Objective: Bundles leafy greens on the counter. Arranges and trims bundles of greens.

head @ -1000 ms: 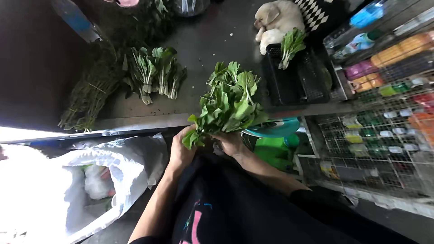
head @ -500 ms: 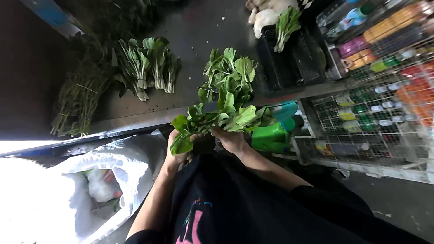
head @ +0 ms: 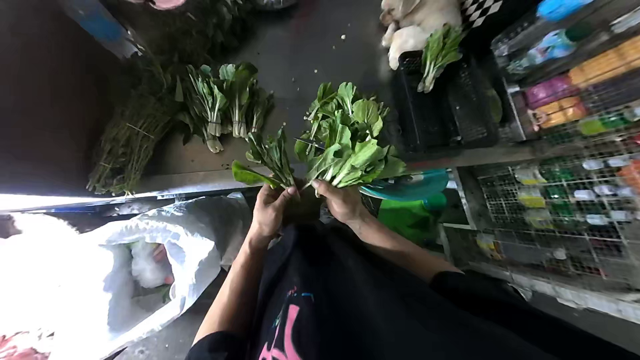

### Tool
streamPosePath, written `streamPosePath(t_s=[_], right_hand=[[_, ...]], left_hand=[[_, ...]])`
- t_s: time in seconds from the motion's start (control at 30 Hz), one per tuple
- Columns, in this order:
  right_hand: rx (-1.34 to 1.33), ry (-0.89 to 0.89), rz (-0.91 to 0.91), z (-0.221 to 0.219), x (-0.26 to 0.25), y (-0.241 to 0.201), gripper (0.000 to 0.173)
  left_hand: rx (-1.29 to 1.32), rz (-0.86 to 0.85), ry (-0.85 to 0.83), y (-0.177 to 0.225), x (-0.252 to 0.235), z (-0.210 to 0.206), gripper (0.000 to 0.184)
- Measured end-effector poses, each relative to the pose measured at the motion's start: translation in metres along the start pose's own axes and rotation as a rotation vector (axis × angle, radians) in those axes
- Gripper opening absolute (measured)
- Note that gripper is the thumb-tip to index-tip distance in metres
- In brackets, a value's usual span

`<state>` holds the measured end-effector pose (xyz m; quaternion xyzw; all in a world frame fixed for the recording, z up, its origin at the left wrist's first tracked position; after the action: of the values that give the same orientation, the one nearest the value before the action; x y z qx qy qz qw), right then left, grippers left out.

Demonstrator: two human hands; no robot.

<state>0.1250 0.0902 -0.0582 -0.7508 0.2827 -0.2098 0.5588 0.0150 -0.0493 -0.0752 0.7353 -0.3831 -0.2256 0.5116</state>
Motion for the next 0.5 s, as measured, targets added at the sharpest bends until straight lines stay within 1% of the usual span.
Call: streamPosePath(t_s=[0.07, 0.17, 0.23, 0.33, 0.43, 0.5], right_hand=[[-0.031, -0.009, -0.042, 0.01, -0.008, -0.003, 0.032], [-0.072, -0.064, -0.083, 0.028, -0.022, -0.009, 0.03], [-0.081, -0.087, -0.062, 0.041, -0.032, -0.016, 0.028], [-0.053, -0.061, -0.042, 0.067, -0.043, -0.021, 0.027], [0.051, -0.019, -0.018, 0.09, -0.048, -0.026, 0.023], [0.107, -0.019, -0.02, 0.102, -0.052, -0.028, 0.023]], left_hand=[[0.114, 0.065, 0.053, -0.007, -0.007, -0.012, 0.035], [0.341, 0.158, 0.169, -0.017, -0.018, -0.038, 0.029], [0.452, 0.193, 0.252, -0.025, -0.028, -0.055, 0.026], [0.529, 0.187, 0.369, -0.038, -0.046, -0.077, 0.029], [0.583, 0.159, 0.464, -0.048, -0.062, -0.097, 0.028], [0.621, 0.153, 0.534, -0.049, -0.07, -0.112, 0.028]])
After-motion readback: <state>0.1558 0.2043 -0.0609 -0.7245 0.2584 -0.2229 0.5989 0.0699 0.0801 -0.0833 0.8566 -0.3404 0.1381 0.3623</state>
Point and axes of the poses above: each hand's wrist, its own x-axis away from the middle knuckle, its own z-axis out of the back of the hand, y = z × x, the point moved 5 cm from there along -x, towards the middle knuckle, and after that the axes turned 1 degree about -z, right-handed, at the moved point
